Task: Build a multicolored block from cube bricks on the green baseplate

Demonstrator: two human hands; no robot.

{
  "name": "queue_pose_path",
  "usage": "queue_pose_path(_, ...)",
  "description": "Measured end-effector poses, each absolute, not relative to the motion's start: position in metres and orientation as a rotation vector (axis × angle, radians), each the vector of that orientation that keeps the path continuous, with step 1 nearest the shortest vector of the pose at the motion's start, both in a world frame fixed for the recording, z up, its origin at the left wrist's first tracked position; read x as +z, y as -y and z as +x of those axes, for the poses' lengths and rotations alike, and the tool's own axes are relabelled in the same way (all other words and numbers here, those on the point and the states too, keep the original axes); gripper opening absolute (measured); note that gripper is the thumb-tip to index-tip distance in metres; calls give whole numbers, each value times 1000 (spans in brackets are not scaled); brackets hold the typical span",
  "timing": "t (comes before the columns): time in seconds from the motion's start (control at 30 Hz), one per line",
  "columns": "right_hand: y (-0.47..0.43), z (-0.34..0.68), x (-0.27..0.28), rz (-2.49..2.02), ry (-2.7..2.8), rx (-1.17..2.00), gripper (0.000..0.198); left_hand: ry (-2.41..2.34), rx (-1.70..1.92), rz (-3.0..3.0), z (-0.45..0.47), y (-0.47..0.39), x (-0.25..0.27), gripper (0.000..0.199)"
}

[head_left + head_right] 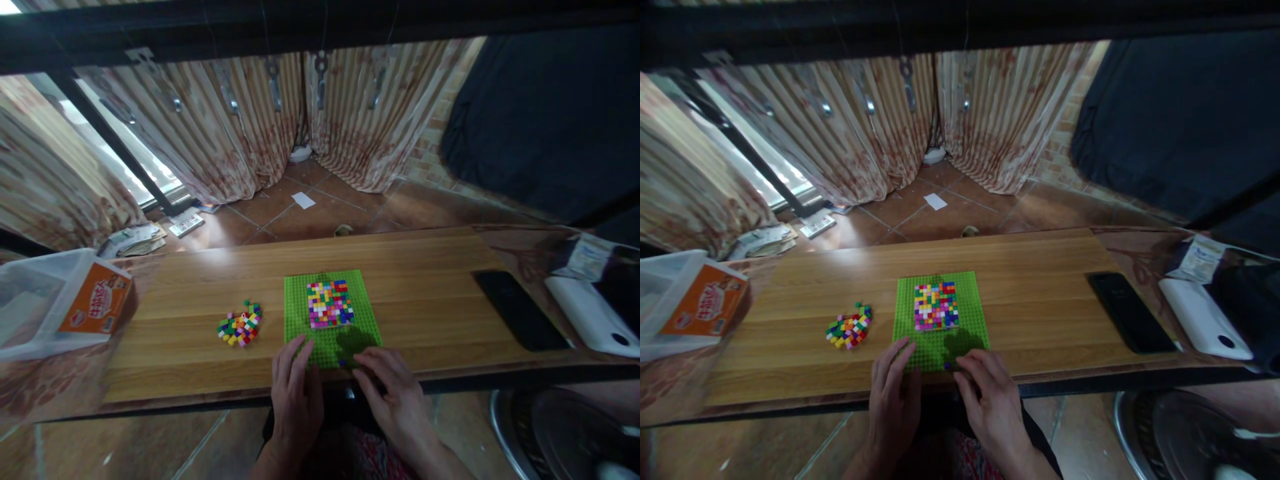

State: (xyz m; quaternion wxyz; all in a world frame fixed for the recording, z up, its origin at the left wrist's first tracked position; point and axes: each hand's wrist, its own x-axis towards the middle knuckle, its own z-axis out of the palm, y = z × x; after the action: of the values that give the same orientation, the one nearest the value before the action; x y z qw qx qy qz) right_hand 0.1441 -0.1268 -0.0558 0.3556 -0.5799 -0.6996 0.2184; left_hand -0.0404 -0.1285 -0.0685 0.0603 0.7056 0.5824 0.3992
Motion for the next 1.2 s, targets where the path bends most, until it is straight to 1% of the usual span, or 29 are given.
queue_pose_path(0.1,126,135,-59,-1486,1935,524,21,-1733,1197,2161,-38,131,-68,41)
queue_pose_path(0.27,115,125,-61,-1494,2024,504,18,-1681,1162,2200,-36,127,-64,40)
queue_pose_path(0.47,106,139,-47,-1438,1744,704,19,-1689,1189,2203,-35,126,-61,37)
queue_pose_path(0.6,84,148,-27,-1379,1668,652,18,-1683,1201,2200,-29,115,-51,35)
queue_pose_path(0.7,70,149,-19,-1329,1720,619,20,-1667,1209,2214,-25,107,-45,36)
queue_pose_path(0.83,61,146,-21,-1293,1845,584,21,-1666,1199,2218,-20,101,-43,35)
queue_pose_path(1.2,46,150,-14,-1195,2139,496,16,-1620,1147,2214,-12,98,-45,38)
